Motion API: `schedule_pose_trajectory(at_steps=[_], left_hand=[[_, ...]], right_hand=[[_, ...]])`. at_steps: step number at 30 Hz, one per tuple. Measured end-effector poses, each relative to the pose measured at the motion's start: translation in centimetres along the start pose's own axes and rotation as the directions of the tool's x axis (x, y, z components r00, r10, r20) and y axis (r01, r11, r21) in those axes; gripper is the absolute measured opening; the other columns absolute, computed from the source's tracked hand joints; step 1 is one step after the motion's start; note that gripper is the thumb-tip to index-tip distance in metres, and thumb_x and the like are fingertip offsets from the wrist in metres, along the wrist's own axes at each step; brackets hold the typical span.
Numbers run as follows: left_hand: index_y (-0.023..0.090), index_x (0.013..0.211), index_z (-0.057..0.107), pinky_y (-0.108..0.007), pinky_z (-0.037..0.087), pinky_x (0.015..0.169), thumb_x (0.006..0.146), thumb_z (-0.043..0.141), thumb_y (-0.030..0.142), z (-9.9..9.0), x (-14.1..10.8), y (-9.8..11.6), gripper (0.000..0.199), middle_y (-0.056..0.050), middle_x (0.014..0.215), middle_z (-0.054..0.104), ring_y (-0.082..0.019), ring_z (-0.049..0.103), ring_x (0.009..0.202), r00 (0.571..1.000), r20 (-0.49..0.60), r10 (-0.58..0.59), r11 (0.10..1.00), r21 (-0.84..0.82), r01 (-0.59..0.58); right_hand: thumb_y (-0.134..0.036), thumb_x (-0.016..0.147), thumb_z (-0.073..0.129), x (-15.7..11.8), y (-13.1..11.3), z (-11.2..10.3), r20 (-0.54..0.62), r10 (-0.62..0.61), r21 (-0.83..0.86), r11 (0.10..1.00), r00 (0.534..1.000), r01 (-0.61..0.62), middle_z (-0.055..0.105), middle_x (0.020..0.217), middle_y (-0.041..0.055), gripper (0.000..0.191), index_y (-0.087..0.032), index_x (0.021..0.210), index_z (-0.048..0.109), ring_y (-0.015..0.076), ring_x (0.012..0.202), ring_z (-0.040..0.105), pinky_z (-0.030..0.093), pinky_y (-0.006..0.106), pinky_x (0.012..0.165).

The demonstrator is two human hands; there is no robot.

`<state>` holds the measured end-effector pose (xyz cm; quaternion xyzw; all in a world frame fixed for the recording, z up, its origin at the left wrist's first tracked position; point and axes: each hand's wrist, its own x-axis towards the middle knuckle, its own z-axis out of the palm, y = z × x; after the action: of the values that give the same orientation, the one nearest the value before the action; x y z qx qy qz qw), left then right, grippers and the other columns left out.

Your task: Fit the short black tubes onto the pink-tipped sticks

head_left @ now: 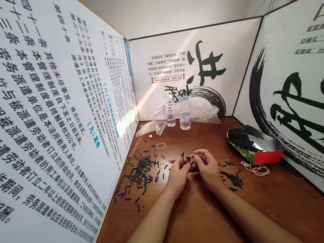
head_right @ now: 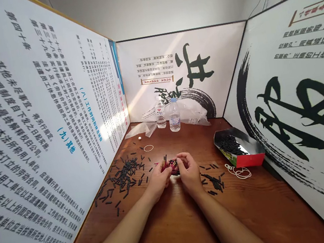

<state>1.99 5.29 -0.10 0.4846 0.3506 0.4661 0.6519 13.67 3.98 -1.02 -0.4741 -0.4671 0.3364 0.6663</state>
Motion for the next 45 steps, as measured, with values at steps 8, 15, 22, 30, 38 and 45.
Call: schedule_pose_trajectory(at_steps=[8, 15, 22, 30, 38, 45], left_hand=[[0.018, 0.080, 0.052, -0.020, 0.035, 0.054, 0.075, 0.063, 0.028, 0.16, -0.08, 0.17, 0.016, 0.004, 0.060, 0.046, -0.009, 0.044, 0.055, 1.000, 0.002, 0.003, 1.000, 0.002, -0.003], [0.018, 0.077, 0.048, -0.019, 0.032, 0.050, 0.078, 0.060, 0.029, -0.02, 0.11, -0.35, 0.017, 0.005, 0.060, 0.043, -0.008, 0.038, 0.052, 1.000, 0.024, -0.006, 0.998, 0.065, 0.004], [0.020, 0.076, 0.043, -0.018, 0.032, 0.050, 0.079, 0.060, 0.031, -0.05, 0.22, -0.61, 0.021, 0.006, 0.060, 0.039, -0.008, 0.037, 0.052, 1.000, -0.002, 0.022, 0.999, 0.050, -0.022], [0.020, 0.077, 0.044, -0.018, 0.034, 0.053, 0.080, 0.058, 0.031, 0.00, 0.16, -0.48, 0.018, 0.005, 0.060, 0.041, -0.009, 0.041, 0.056, 1.000, -0.001, 0.003, 0.999, 0.035, -0.003], [0.020, 0.077, 0.040, -0.019, 0.024, 0.048, 0.082, 0.053, 0.031, 0.01, 0.16, -0.31, 0.018, 0.007, 0.058, 0.037, -0.006, 0.028, 0.048, 0.999, 0.031, -0.032, 0.999, -0.013, 0.033], [0.020, 0.078, 0.040, -0.019, 0.023, 0.048, 0.082, 0.055, 0.033, 0.01, 0.10, -0.19, 0.020, 0.007, 0.058, 0.037, -0.006, 0.027, 0.048, 0.999, 0.036, -0.038, 0.999, -0.014, 0.039]], right_hand=[[-0.043, 0.082, 0.060, -0.15, -0.31, -0.09, 0.017, -0.011, -0.004, 1.000, 1.000, 0.011, 0.064, 0.078, 0.0025, 0.027, -0.019, 0.094, 0.054, 0.0118, 0.057, 0.053, 0.048, 0.026, 0.059], [-0.044, 0.082, 0.061, -0.27, -0.43, 0.14, 0.022, -0.007, 0.021, 1.000, 1.000, 0.007, 0.062, 0.073, -0.0002, 0.028, -0.019, 0.094, 0.055, 0.0107, 0.052, 0.051, 0.046, 0.025, 0.054], [-0.044, 0.080, 0.064, -0.30, -0.18, 0.22, 0.048, 0.011, -0.012, 1.000, 0.999, -0.011, 0.062, 0.080, 0.0012, 0.030, -0.019, 0.096, 0.057, 0.0110, 0.057, 0.055, 0.049, 0.024, 0.055], [-0.044, 0.076, 0.066, -0.44, -0.59, 0.27, 0.055, 0.006, -0.056, 0.998, 0.998, -0.003, 0.064, 0.083, 0.0030, 0.034, -0.019, 0.099, 0.062, 0.0135, 0.064, 0.058, 0.050, 0.025, 0.059], [-0.040, 0.077, 0.066, -0.31, -0.14, 0.21, 0.050, -0.011, -0.064, 0.998, 0.999, 0.014, 0.063, 0.083, 0.0030, 0.035, -0.019, 0.104, 0.060, 0.0129, 0.063, 0.057, 0.048, 0.024, 0.057], [-0.041, 0.076, 0.067, -0.32, -0.06, 0.22, 0.056, 0.019, -0.085, 0.996, 0.998, -0.014, 0.064, 0.084, 0.0039, 0.036, -0.017, 0.103, 0.061, 0.0137, 0.065, 0.058, 0.049, 0.025, 0.059]])
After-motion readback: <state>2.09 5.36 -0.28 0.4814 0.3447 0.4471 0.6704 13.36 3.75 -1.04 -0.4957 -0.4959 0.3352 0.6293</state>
